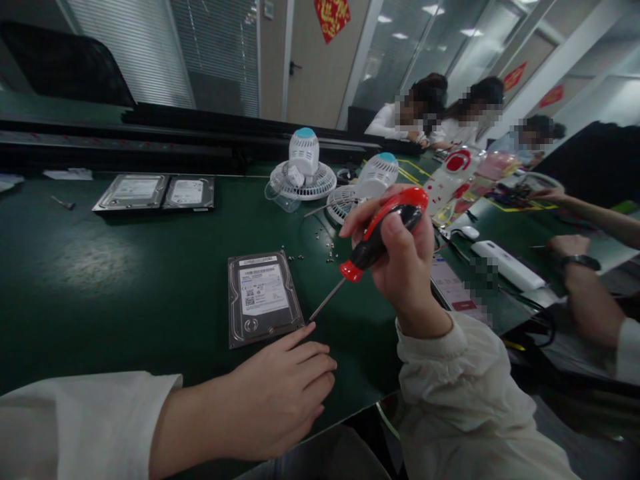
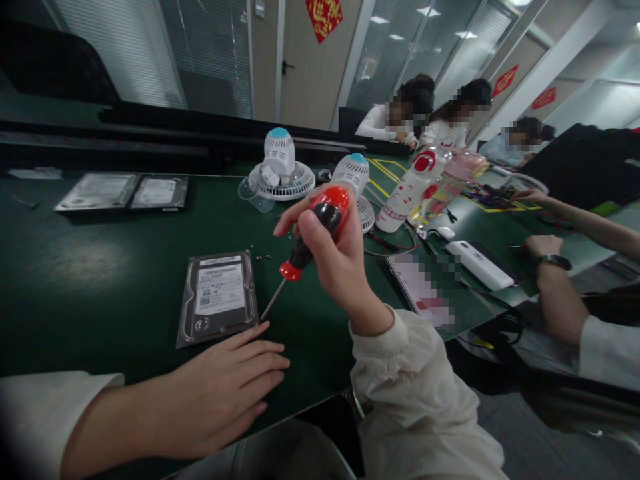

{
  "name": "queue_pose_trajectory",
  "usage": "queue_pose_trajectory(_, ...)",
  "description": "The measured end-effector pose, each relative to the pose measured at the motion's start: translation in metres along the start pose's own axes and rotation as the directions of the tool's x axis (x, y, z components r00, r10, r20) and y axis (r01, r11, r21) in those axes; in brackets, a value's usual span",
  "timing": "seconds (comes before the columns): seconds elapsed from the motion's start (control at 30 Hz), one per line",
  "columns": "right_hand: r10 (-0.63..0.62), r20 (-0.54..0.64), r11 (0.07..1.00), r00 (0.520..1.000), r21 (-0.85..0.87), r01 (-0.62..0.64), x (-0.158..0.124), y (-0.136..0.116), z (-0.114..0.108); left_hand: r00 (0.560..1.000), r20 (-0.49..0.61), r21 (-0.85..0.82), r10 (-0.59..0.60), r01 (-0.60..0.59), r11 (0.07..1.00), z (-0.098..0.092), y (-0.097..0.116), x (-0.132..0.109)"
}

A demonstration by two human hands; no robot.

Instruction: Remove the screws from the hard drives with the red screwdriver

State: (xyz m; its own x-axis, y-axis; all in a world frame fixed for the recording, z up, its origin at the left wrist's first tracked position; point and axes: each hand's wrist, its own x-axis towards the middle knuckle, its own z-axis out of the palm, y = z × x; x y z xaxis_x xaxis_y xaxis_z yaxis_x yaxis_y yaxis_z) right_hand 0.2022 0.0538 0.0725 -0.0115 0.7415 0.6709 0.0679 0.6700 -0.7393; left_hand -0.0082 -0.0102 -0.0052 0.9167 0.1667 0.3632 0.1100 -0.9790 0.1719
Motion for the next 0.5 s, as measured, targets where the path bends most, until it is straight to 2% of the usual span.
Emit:
queue_pose_trajectory(0.13,-0.031,-0.144,0.999,0.989,0.027,0.035,0.008,-0.008,0.000,1.000,0.000,-0.005,-0.005,0.005,1.000,-0.002,0.000,0.000)
queue_pose_trajectory(0.23,-0.057,-0.284,0.997,0.957,-0.072,0.038,0.014,-0.014,-0.006,1.000,0.002,-0.010,-0.011,0.011,1.000,-0.001,0.000,0.000)
queue_pose_trajectory(0.3,-0.139,-0.323,0.986,0.936,-0.135,0.100,0.011,-0.016,-0.013,1.000,-0.001,-0.020,-0.013,0.013,1.000,0.000,0.000,0.000)
queue_pose_trajectory(0.4,-0.313,-0.269,0.928,0.911,-0.291,0.233,-0.012,-0.016,-0.026,1.000,-0.001,-0.028,-0.011,0.011,1.000,0.001,0.000,-0.001)
queue_pose_trajectory(0.5,-0.345,-0.040,0.838,0.938,-0.462,0.289,-0.048,-0.012,-0.039,1.000,-0.004,-0.020,-0.011,0.011,1.000,0.002,0.000,-0.001)
